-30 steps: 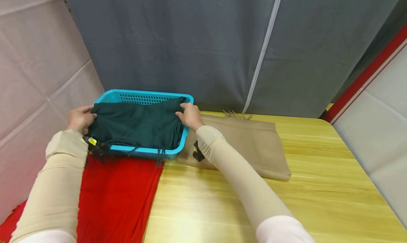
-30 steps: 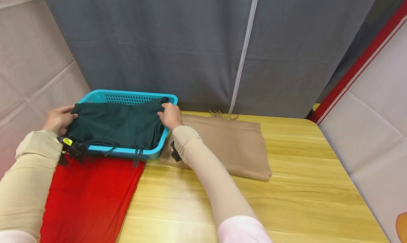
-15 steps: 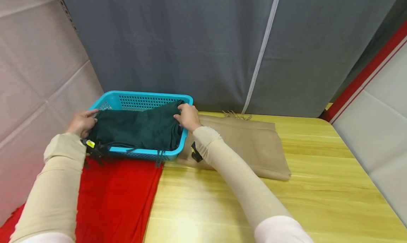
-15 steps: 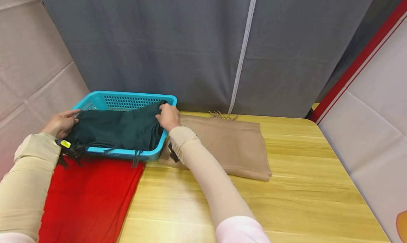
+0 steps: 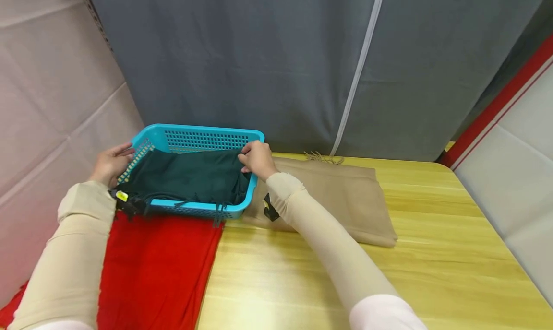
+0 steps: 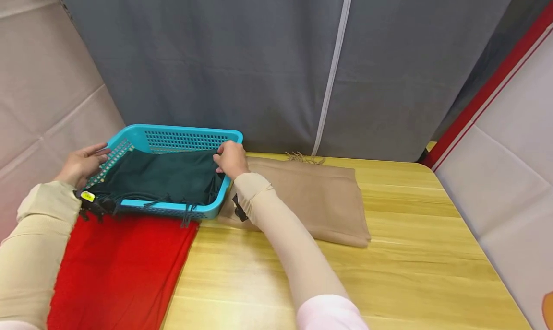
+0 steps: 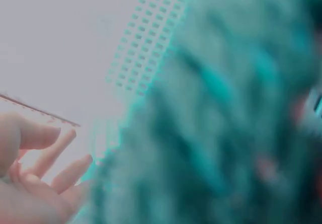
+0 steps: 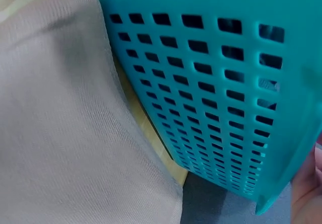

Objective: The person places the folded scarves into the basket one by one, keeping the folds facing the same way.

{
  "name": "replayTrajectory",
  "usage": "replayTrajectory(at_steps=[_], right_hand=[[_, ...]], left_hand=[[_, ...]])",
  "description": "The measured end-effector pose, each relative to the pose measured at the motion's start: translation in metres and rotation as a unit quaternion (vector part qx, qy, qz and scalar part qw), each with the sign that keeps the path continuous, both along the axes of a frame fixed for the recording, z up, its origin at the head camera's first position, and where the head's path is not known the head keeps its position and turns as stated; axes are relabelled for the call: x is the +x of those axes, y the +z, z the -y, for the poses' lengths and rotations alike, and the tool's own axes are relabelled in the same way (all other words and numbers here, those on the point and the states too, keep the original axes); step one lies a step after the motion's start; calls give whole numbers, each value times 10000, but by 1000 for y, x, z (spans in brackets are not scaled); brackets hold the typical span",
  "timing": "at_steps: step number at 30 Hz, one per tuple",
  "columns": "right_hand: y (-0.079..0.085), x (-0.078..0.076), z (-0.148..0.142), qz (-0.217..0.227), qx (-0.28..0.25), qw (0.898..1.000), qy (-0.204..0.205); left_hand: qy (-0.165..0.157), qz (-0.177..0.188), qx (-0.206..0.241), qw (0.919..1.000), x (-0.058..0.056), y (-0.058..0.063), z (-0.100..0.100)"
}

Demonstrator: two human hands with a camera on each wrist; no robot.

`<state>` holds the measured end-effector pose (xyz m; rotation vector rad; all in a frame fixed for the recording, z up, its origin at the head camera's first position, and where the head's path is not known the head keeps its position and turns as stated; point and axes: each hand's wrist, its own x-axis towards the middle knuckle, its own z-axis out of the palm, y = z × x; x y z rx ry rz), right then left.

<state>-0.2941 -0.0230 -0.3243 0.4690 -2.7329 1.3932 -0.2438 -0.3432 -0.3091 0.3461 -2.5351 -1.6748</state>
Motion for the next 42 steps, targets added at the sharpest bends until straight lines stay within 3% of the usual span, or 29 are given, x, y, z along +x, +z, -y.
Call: replayTrajectory(at_steps=[3,8,11,13,16,22,25,29,31,34,38,42], right_hand=[[0,3,-4,-138,-150,9997,99],[4,10,-9,-605,-286,9973,306],[7,14,-12,-823,-365,9952,383],[8,17,-13,-892,-420,9943,417],[9,21,-15,-890,-500,9936,484],[6,27,-16,-1002,-648,9909,627],[6,30,-17,-1252,-627,9880,652],[6,33,-19,-1574,-592,9835,670],[7,35,-19,-1599,-645,9826,690],[8,38,-21,-1543,-712,9827,732],[7,44,-23,-1421,-749,9837,808],[3,51,-26,-1320,-897,9834,868]], left_hand=[[159,-374,460,9981,2,5,-3],[579,-1065,397,9918,4,10,-1],[755,-1385,899,9834,3,12,4],[803,-1467,973,9811,3,13,5],[718,-1547,1210,9779,10,19,1],[248,-1603,861,9830,27,29,-14],[81,-1834,812,9796,32,28,-20],[-93,-2114,696,9749,34,25,-23],[-74,-2121,230,9769,31,19,-17],[-114,-2126,-113,9770,21,5,-2],[-235,-2294,63,9730,12,-12,14],[-195,-2325,-23,9724,19,-14,11]])
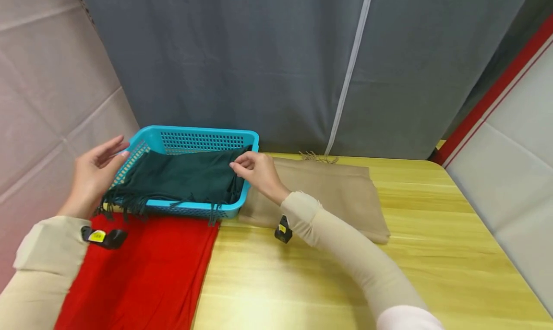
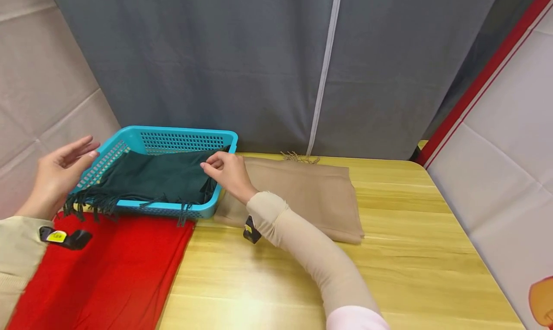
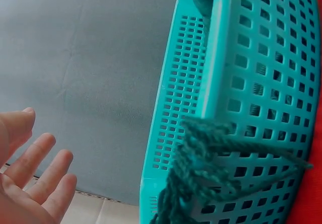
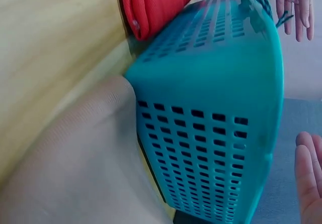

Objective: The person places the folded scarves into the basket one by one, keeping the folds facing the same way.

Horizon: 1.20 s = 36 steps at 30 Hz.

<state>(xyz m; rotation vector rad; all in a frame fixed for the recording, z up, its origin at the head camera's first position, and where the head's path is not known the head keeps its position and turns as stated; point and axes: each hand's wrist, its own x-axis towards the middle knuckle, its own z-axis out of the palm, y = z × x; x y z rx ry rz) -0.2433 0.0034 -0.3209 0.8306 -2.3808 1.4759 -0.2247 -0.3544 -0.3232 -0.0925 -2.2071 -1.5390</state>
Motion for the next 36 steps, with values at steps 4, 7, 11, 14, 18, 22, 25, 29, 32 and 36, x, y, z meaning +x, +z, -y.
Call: replayTrajectory(at_steps=[4,7,11,14,18,22,25,29,32,36], right_hand=[[-5,6,-3,61,-273,9996,52],[-10,11,-6,59,-488,9988,65],[-16,19,-9,230,-780,9966,130],[-20,25,-11,444,-954,9943,193],[-21,35,-15,708,-1106,9909,312],[-10,50,-19,925,-1187,9877,418],[-5,60,-20,803,-1318,9875,331],[-7,66,-21,443,-1426,9887,150],[-8,69,-21,303,-1366,9900,190],[-10,73,-21,252,-1384,9896,297]], left_hand=[[79,26,47,10000,21,14,-19],[-45,-38,233,9997,38,27,-35],[-133,-56,407,9991,54,35,-46],[-64,-21,261,9996,60,35,-47],[-149,-134,373,9991,66,31,-45],[-369,-281,718,9963,74,28,-43],[-442,-295,893,9946,81,24,-40],[-495,-298,1326,9895,86,19,-35],[-473,-306,1571,9860,89,17,-31],[-395,-306,1701,9842,93,14,-28]])
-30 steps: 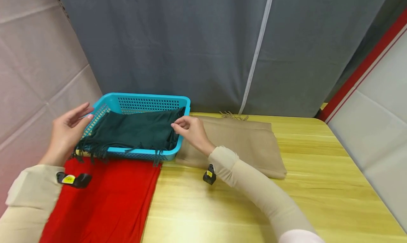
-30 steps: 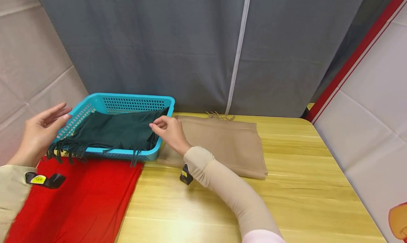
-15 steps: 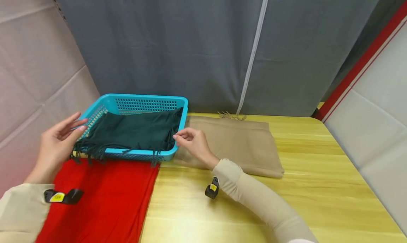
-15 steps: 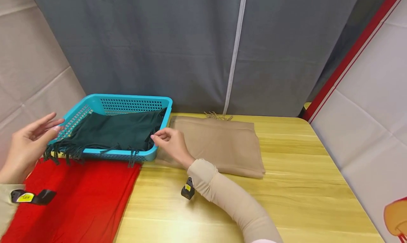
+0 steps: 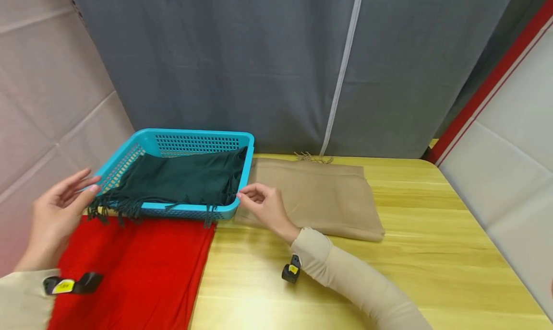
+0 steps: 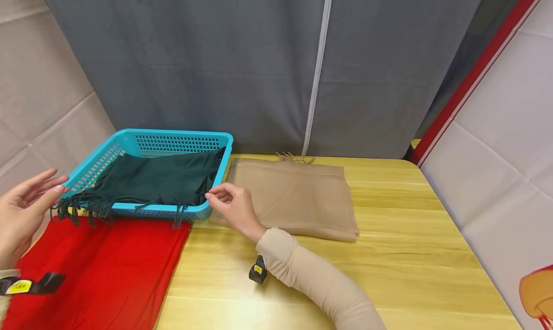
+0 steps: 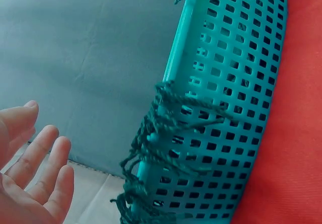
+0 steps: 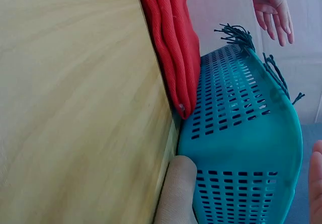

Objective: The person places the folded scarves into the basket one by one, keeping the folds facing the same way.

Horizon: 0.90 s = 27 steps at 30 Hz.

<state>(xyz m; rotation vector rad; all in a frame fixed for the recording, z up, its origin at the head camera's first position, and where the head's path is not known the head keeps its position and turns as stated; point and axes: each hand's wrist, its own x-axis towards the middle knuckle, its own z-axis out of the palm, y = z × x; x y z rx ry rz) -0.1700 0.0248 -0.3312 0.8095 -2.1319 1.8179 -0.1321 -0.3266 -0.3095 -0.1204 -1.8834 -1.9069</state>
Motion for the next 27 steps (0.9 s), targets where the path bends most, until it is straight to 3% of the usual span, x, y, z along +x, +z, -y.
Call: replayTrajectory(at_steps=[8,14,22,27], right_hand=[[-8,7,2,46,-14,10000,62],[-15,15,3,-50,140,9994,300],[-23,23,6,-286,646,9950,711],[-24,28,7,-363,1025,9896,937]], left_hand=[[-51,-138,441,9989,7,-8,8],[106,14,125,9999,14,-19,19],[-158,346,-278,9989,23,-37,34],[-216,468,-263,9983,27,-43,39]])
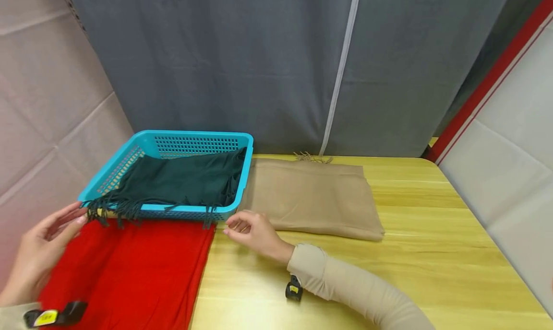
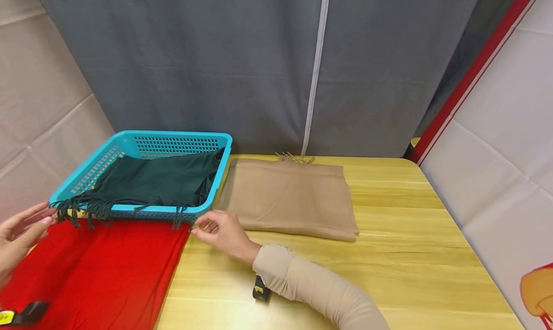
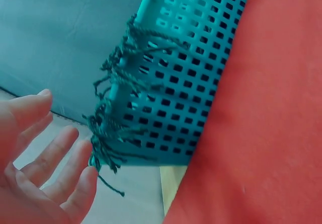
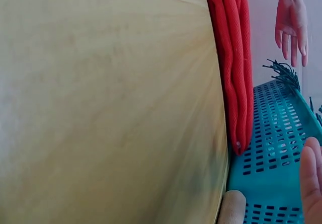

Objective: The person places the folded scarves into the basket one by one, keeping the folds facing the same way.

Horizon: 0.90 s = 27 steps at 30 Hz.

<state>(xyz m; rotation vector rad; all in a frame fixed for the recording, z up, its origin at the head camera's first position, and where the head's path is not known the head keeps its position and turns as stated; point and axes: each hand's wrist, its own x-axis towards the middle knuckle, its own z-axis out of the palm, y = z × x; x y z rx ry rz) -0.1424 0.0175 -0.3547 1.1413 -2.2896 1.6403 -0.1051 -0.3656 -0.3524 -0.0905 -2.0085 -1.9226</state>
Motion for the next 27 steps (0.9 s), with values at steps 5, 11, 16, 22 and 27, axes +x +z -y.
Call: replayTrajectory(at_steps=[5,11,16,22,27], right_hand=[[0,2,2,265,275,9992,148],[0,4,2,589,561,9962,296],[0,5,4,990,792,9911,412],[-27,-4,9,1738,771,9799,597],[-40,-5,14,3084,268,9472,835]], left_hand=[[454,499,-875,9939,2,-6,10],[860,1245,-2467,9572,-14,-49,57],[746,1414,-2815,9461,-23,-81,91],[580,1570,-3042,9378,-20,-85,101],[547,2125,-3355,9161,-11,-68,86]])
